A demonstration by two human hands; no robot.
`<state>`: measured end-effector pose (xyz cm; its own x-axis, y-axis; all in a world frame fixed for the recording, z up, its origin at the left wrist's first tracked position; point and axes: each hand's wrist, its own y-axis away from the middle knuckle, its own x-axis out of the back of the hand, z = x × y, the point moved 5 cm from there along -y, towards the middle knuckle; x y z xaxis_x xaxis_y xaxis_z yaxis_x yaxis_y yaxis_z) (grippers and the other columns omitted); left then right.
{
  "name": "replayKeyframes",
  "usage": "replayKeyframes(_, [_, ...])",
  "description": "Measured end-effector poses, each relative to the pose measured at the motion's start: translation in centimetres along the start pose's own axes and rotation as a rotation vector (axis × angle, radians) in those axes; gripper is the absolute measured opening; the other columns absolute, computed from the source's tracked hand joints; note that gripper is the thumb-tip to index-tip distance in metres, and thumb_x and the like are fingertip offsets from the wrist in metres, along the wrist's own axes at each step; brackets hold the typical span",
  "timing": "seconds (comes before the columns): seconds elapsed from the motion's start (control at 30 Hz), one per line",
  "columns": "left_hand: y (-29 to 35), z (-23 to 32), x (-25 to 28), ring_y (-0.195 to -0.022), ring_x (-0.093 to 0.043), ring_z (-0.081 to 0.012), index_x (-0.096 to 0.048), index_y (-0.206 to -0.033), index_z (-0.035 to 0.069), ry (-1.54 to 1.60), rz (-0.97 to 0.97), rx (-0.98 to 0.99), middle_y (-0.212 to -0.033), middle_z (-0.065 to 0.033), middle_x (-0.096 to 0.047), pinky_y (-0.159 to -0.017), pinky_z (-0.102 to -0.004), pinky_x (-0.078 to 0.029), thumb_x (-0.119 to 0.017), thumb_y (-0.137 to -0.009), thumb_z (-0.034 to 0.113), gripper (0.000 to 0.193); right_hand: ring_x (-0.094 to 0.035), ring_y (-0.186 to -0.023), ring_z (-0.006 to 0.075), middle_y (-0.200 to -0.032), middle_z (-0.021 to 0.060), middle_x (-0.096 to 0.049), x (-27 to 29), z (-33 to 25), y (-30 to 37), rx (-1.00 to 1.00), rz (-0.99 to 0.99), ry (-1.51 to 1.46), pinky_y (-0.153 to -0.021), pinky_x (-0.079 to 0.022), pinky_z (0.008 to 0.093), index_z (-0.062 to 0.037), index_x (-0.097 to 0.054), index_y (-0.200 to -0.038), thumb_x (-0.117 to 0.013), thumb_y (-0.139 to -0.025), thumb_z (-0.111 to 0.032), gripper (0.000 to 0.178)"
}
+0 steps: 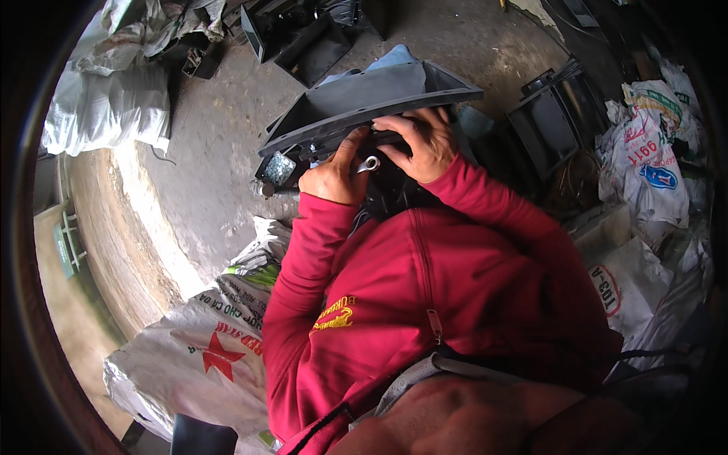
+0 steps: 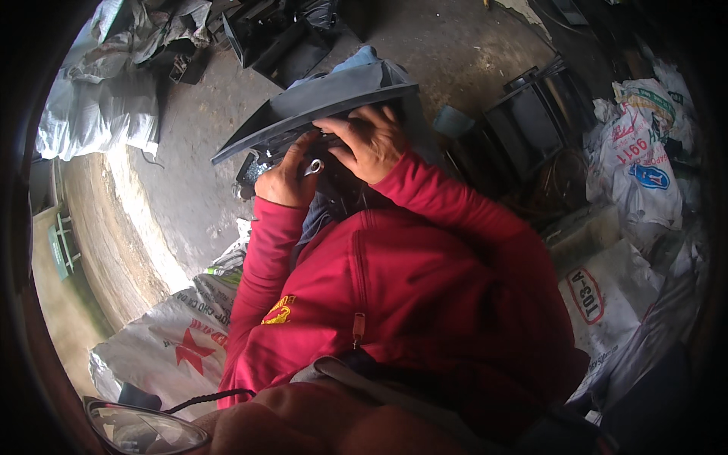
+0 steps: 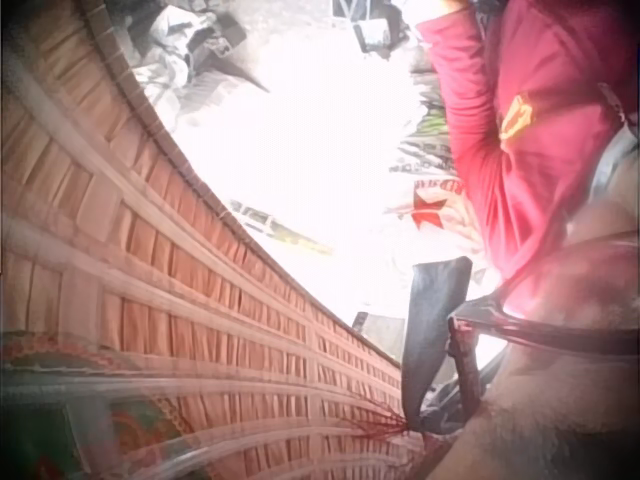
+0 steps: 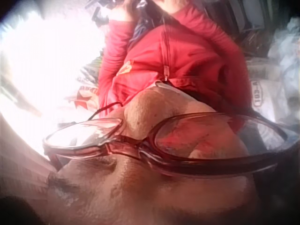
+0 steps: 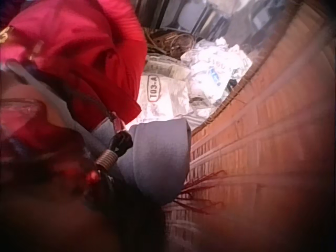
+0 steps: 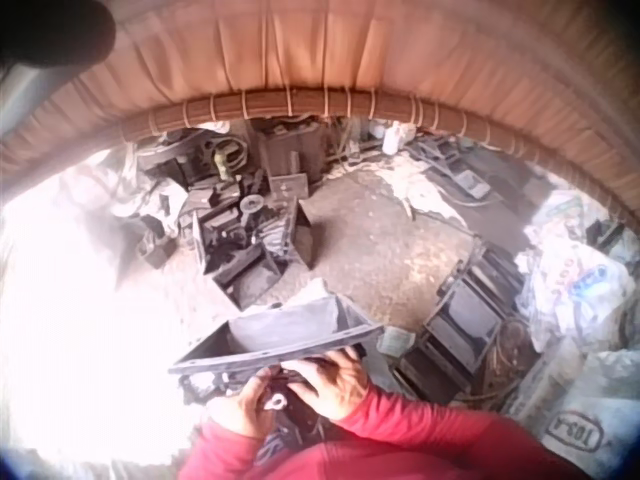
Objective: The person assembles a metal housing by inserting screws and tightening them with a wrench. They handle a circular metal plate and a rectangular metal frame, aligning and securing them together.
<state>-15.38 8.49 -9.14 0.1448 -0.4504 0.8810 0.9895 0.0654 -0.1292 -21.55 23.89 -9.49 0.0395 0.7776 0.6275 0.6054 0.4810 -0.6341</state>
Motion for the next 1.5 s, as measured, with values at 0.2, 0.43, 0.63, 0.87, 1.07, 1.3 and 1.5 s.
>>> replayKeyframes(0.2, [0.5, -0.2, -0.6, -0.067, -0.07, -0.0228, -0.059, -0.129, 0.024, 0.062, 0.036, -0.032, -0.078, -0.0048, -0.07, -0.057, -0.0348, -0.053, -0.075, -0.076, 0.018, 0.055, -0.057, -0.1, 0.0177, -0.1, -0.0104, -0.067, 0.3, -0.3, 0.3, -0.107, 0.016, -0.003, -0.088, -0.037, 0.0394, -0.0213, -0.056, -0.125, -0.081, -0.065, -0.012, 0.065])
replayKeyframes(0.43, [0.3, -1.0, -0.8, -0.064, -0.068, -0.0299, -0.055, -0.131, 0.022, 0.21, 0.041, 0.031, -0.074, -0.0063, -0.068, -0.055, -0.0396, -0.052, -0.07, -0.078, 0.018, 0.055, -0.06, -0.093, 0.0164, -0.094, -0.0092, -0.07, 1.0, -0.9, -0.5, -0.016, -0.018, -0.055, -0.084, -0.038, 0.0371, -0.018, -0.057, -0.118, -0.08, -0.066, -0.011, 0.057])
replayKeyframes(0.63, [0.8, -0.3, -0.8, -0.06, -0.068, -0.0266, -0.055, -0.132, 0.023, 0.211, 0.07, -0.067, -0.071, -0.0043, -0.067, -0.055, -0.0381, -0.052, -0.072, -0.078, 0.016, 0.058, -0.059, -0.101, 0.0166, -0.111, -0.0073, -0.067, 0.7, -1.2, -0.5, -0.11, -0.068, 0.012, -0.088, -0.037, 0.04, -0.0157, -0.053, -0.123, -0.081, -0.067, -0.017, 0.063])
replayKeyframes(0.87, [0.2, -0.3, 0.0, -0.068, -0.069, -0.0322, -0.057, -0.128, 0.018, 0.29, 0.031, 0.021, -0.077, -0.011, -0.069, -0.058, -0.04, -0.053, -0.071, -0.082, 0.024, 0.049, -0.06, -0.105, 0.019, -0.108, -0.0038, -0.07, 2.1, -0.6, -0.9, -0.082, 0.003, -0.106, -0.088, -0.04, 0.0372, -0.0113, -0.054, -0.118, -0.082, -0.067, -0.012, 0.058])
replayKeyframes(1.07, [0.1, 0.3, 5.6, -0.059, -0.057, -0.0218, -0.069, -0.105, 0.001, 0.622, 0.141, -0.108, -0.07, -0.0091, -0.059, -0.057, -0.0309, -0.045, -0.051, -0.101, 0.019, 0.025, -0.056, -0.102, 0.0173, -0.106, -0.0091, -0.07, 0.6, -0.6, -0.6, -0.052, -0.096, 0.012, -0.087, -0.036, 0.0386, -0.0164, -0.055, -0.121, -0.08, -0.068, -0.011, 0.059])
replayKeyframes(1.3, [1.2, -0.2, 9.4, -0.059, -0.062, -0.0208, -0.073, -0.091, 0.004, 0.524, 0.217, -0.025, -0.072, -0.009, -0.065, -0.053, -0.0293, -0.046, -0.067, -0.091, 0.016, 0.014, -0.059, -0.102, 0.0205, -0.108, -0.0048, -0.071, 1.5, -0.6, -0.6, -0.089, -0.02, -0.026, -0.091, -0.039, 0.0386, -0.0132, -0.053, -0.123, -0.082, -0.068, -0.013, 0.062])
replayKeyframes(1.5, [-0.6, 0.4, 6.9, -0.06, -0.065, -0.0188, -0.073, -0.094, 0.005, 0.239, 0.172, -0.164, -0.078, -0.0092, -0.068, -0.055, -0.0297, -0.049, -0.078, -0.081, 0.01, 0.015, -0.056, -0.099, 0.0159, -0.107, -0.0124, -0.068, 1.0, -0.2, -0.2, -0.114, -0.112, -0.047, -0.091, -0.034, 0.038, -0.022, -0.052, -0.127, -0.082, -0.065, -0.019, 0.07])
